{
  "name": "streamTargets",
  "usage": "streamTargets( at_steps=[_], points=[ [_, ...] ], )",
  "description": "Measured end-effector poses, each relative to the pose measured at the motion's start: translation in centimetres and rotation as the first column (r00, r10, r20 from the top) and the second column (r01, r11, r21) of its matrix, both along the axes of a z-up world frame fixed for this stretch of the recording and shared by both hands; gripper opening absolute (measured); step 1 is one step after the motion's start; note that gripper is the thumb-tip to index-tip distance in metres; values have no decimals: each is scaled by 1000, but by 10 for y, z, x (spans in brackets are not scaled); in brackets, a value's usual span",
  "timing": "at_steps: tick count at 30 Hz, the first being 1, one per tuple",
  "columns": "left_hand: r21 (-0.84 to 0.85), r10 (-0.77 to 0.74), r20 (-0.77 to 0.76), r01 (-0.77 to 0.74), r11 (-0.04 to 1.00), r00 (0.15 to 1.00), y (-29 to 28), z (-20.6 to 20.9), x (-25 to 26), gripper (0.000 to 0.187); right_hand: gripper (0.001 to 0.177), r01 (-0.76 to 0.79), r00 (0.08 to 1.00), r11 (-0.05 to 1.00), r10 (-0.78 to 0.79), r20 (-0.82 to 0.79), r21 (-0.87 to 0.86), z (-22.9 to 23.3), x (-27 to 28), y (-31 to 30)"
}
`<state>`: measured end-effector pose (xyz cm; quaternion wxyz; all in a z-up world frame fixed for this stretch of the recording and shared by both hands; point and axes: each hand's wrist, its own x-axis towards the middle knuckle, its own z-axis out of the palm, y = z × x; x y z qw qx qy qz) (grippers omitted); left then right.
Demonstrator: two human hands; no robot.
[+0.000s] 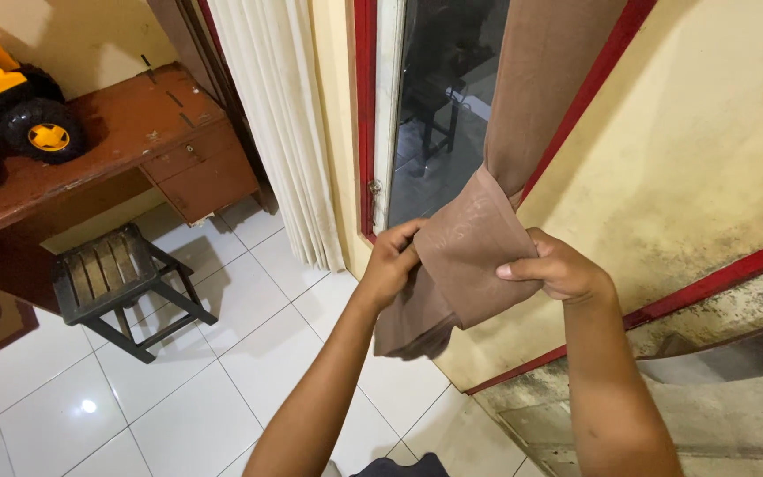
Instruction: Gathering and tying a brown curtain with a matching tie-back.
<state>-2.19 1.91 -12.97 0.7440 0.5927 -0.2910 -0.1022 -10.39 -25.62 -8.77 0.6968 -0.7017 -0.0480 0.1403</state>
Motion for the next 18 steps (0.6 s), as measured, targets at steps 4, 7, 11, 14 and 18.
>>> streamTargets(
  at_steps=[4,7,11,14,18],
  points=[
    [-180,-163,-144,136,974,976,-7,-27,8,30,48,52,998,997,-50,27,-59,9,-7,13],
    [-240,-171,-194,122,963,966,-12,-34,13,24,37,98,992,933,-66,104,-347,24,-17,42],
    [-57,-176,-190,168,984,966,1,4,1,44,41,305,926,894,-197,322,-330,13,-25,54],
    [43,-209,-64,212,976,976,2,-3,4,52,40,337,898,905,-226,376,-258,18,-31,58],
    [-93,-144,-30,141,986,989,0,-34,22,43,39,261,959,634,-256,120,-728,43,-41,55]
  ],
)
